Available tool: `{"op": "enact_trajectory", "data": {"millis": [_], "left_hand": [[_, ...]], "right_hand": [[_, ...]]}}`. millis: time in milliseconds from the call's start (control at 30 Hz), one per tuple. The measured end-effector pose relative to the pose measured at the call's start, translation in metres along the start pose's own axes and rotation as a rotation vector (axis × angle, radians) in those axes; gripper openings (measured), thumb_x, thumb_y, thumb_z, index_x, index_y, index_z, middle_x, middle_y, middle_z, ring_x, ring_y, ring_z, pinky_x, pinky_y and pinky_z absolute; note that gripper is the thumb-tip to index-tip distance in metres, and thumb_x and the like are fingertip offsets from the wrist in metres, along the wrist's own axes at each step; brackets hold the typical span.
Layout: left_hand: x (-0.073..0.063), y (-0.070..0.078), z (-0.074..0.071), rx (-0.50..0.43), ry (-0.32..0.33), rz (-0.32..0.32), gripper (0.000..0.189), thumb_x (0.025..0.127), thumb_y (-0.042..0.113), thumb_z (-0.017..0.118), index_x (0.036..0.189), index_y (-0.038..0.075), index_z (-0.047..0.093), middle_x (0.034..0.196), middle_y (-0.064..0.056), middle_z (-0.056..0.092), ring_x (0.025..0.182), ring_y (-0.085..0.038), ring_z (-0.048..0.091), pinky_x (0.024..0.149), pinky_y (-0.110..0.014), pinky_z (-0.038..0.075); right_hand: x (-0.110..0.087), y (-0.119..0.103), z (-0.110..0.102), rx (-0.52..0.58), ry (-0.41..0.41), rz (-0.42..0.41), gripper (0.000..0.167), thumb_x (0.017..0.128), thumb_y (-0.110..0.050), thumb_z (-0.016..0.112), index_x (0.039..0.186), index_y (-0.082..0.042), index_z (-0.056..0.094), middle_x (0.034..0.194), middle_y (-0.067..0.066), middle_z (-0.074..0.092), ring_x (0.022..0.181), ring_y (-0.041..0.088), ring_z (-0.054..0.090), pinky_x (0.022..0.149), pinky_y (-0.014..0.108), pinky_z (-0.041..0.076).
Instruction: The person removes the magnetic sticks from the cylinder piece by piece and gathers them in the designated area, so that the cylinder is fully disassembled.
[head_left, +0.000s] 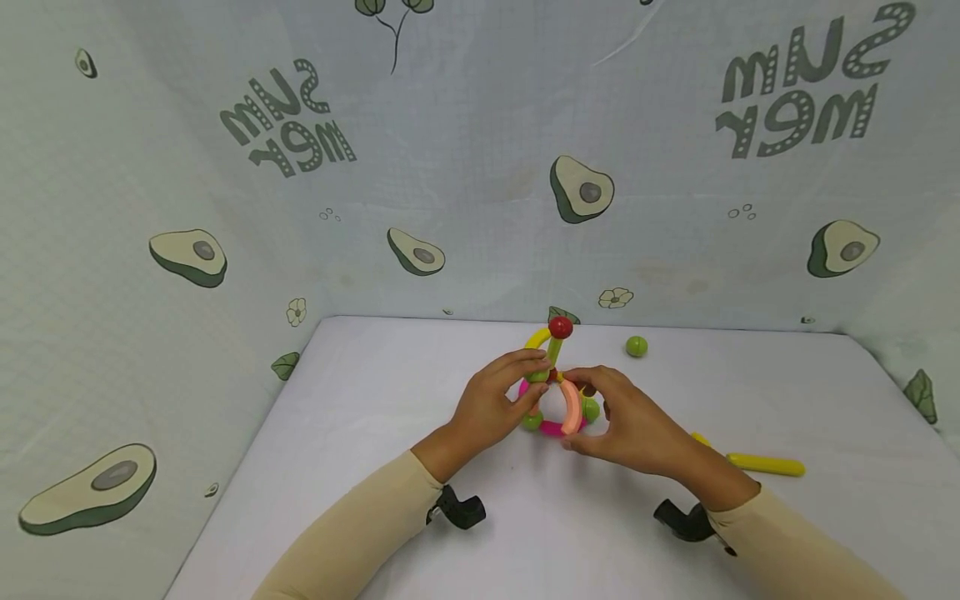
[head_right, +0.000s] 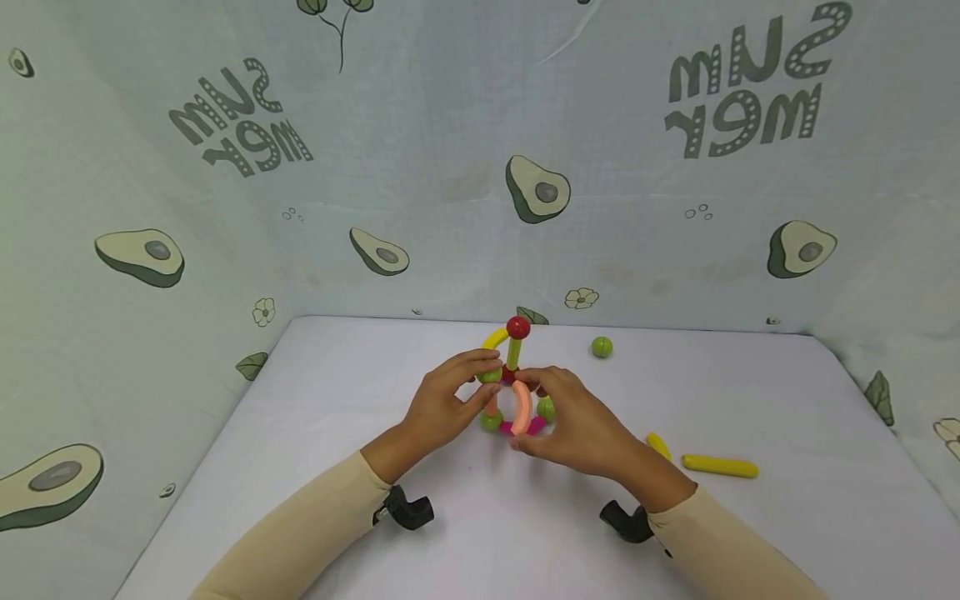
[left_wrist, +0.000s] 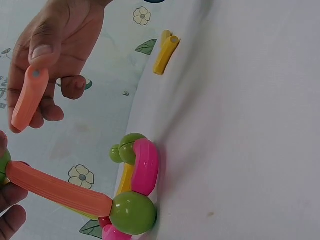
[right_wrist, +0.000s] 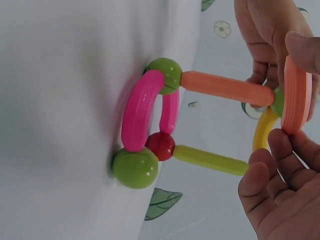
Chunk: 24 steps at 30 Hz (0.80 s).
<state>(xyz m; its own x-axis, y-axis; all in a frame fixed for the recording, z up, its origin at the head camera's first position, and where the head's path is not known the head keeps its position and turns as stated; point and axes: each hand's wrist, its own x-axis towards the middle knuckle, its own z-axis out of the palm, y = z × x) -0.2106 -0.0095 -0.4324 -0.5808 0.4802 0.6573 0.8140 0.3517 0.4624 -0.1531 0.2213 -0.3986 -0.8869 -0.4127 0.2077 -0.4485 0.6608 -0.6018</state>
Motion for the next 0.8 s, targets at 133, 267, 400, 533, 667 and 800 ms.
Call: {"op": "enact_trajectory", "data": {"millis": [133, 267, 400, 533, 667, 800], "left_hand": [[-0.001, 0.0, 0.0, -0.003, -0.002, -0.002, 0.04, 0.09, 0.01, 0.08, 0.128, 0.003, 0.069, 0.133, -0.007, 0.065, 0.13, -0.014, 0.056, 0.108, -0.024, 0.042], [-0.001, 0.0, -0.001, -0.008, 0.003, -0.001, 0.04, 0.09, 0.009, 0.08, 0.127, 0.001, 0.069, 0.133, -0.007, 0.065, 0.13, -0.015, 0.057, 0.108, -0.024, 0.042], [-0.002, 0.0, -0.001, -0.007, -0.001, -0.011, 0.04, 0.09, 0.008, 0.08, 0.128, 0.002, 0.068, 0.134, -0.006, 0.064, 0.13, -0.015, 0.056, 0.107, -0.024, 0.042], [-0.002, 0.001, -0.002, -0.001, -0.007, -0.025, 0.041, 0.09, 0.009, 0.08, 0.129, 0.002, 0.068, 0.134, -0.005, 0.064, 0.131, -0.015, 0.056, 0.106, -0.023, 0.042], [-0.001, 0.001, -0.002, -0.006, -0.008, -0.025, 0.041, 0.09, 0.008, 0.08, 0.129, 0.002, 0.068, 0.134, -0.005, 0.064, 0.13, -0.015, 0.056, 0.106, -0.024, 0.042], [-0.001, 0.0, -0.002, -0.016, -0.001, -0.019, 0.042, 0.088, 0.004, 0.081, 0.128, 0.001, 0.068, 0.134, -0.007, 0.065, 0.13, -0.016, 0.057, 0.107, -0.024, 0.042]], "right_hand": [[-0.007, 0.006, -0.003, -0.025, -0.008, 0.039, 0.081, 0.075, -0.03, 0.093, 0.142, -0.011, 0.051, 0.122, -0.001, 0.058, 0.113, 0.025, 0.054, 0.083, 0.04, 0.053], [-0.014, 0.013, -0.006, -0.036, -0.016, 0.09, 0.082, 0.075, -0.026, 0.093, 0.143, -0.01, 0.05, 0.124, 0.0, 0.057, 0.114, 0.025, 0.053, 0.085, 0.041, 0.053], [-0.02, 0.021, -0.008, -0.042, -0.013, 0.122, 0.082, 0.074, -0.023, 0.093, 0.143, -0.009, 0.05, 0.123, 0.002, 0.057, 0.113, 0.026, 0.053, 0.085, 0.043, 0.053], [-0.026, 0.028, -0.011, -0.054, -0.011, 0.139, 0.082, 0.074, -0.023, 0.093, 0.142, -0.008, 0.051, 0.122, 0.003, 0.058, 0.112, 0.026, 0.054, 0.085, 0.043, 0.053], [-0.032, 0.033, -0.015, -0.061, -0.029, 0.17, 0.082, 0.074, -0.026, 0.094, 0.142, -0.009, 0.052, 0.121, 0.004, 0.058, 0.107, 0.027, 0.053, 0.081, 0.037, 0.052], [-0.038, 0.039, -0.019, -0.063, -0.054, 0.206, 0.084, 0.073, -0.032, 0.094, 0.142, -0.009, 0.053, 0.12, 0.005, 0.056, 0.099, 0.027, 0.052, 0.073, 0.032, 0.049]]}}
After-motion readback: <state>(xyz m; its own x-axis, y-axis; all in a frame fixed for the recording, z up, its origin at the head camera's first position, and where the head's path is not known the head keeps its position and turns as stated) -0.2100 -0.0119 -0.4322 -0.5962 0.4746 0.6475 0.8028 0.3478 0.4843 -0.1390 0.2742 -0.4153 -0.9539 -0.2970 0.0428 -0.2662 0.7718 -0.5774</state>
